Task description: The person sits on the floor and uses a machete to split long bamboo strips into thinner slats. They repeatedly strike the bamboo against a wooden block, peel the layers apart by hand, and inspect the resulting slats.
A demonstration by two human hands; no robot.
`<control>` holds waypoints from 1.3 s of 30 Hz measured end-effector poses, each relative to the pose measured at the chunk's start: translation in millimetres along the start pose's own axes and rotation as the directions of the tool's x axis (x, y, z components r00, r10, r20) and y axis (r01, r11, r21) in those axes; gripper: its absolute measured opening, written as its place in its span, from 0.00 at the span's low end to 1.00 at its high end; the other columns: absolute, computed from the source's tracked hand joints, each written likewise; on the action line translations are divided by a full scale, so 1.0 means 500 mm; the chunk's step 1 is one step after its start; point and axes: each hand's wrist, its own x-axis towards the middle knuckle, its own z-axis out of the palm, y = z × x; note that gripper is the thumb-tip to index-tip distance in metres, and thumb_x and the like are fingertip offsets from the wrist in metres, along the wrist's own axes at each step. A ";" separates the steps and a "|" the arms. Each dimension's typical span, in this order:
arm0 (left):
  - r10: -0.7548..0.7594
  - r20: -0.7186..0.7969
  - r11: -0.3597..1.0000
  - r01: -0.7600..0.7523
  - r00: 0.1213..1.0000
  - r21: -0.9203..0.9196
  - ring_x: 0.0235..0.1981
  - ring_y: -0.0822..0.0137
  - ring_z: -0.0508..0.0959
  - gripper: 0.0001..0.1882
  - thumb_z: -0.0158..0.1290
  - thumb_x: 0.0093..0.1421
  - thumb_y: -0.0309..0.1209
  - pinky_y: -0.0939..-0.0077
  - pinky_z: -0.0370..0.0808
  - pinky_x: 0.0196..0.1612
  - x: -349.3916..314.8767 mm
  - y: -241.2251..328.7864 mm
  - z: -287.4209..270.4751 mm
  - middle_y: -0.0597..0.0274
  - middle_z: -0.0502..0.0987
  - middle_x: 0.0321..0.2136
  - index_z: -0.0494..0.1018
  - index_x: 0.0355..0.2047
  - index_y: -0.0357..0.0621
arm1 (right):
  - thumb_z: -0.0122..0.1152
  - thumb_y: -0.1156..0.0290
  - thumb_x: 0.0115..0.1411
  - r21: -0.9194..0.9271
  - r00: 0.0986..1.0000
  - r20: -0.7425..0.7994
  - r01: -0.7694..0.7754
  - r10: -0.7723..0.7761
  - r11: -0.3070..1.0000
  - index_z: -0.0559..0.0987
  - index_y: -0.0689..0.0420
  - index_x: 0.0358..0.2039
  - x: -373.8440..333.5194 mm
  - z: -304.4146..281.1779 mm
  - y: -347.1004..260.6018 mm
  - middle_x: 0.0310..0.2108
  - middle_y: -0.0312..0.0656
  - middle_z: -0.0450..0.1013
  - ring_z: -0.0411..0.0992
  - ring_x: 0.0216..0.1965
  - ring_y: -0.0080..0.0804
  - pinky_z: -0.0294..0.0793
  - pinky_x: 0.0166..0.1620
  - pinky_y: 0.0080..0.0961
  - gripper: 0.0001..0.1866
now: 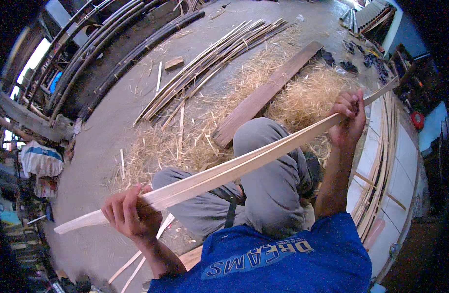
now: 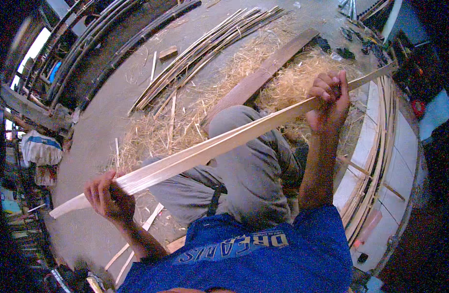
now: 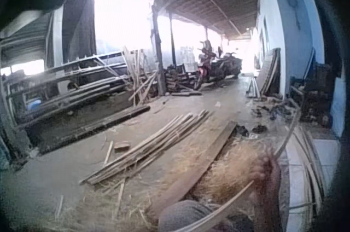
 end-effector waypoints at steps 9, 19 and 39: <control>-0.180 0.605 0.942 0.313 0.775 -0.119 0.30 0.53 0.71 0.28 0.53 0.39 0.22 0.58 0.65 0.39 -0.097 -0.043 0.101 0.56 0.69 0.25 0.71 0.46 0.43 | 0.42 0.56 0.69 -0.118 0.989 -0.066 0.126 -0.135 0.985 0.66 0.54 0.25 0.025 -0.130 -0.082 0.15 0.29 0.52 0.49 0.14 0.17 0.53 0.17 0.17 0.18; -0.126 0.756 0.953 0.291 0.643 -0.089 0.22 0.51 0.73 0.12 0.60 0.42 0.32 0.58 0.67 0.25 -0.233 -0.049 0.190 0.56 0.71 0.19 0.69 0.25 0.45 | 0.53 0.53 0.64 -0.400 0.892 -0.331 0.163 -0.308 0.902 0.71 0.48 0.29 0.095 -0.221 -0.040 0.14 0.25 0.51 0.49 0.13 0.13 0.53 0.16 0.13 0.13; -0.457 0.267 0.794 0.525 0.848 -0.308 0.22 0.56 0.73 0.04 0.60 0.51 0.31 0.63 0.67 0.27 -0.078 -0.086 0.439 0.59 0.72 0.17 0.78 0.24 0.46 | 0.49 0.67 0.63 -0.387 0.972 0.233 0.123 -0.032 0.914 0.62 0.50 0.25 0.440 -0.095 -0.162 0.18 0.27 0.53 0.51 0.16 0.17 0.58 0.21 0.19 0.10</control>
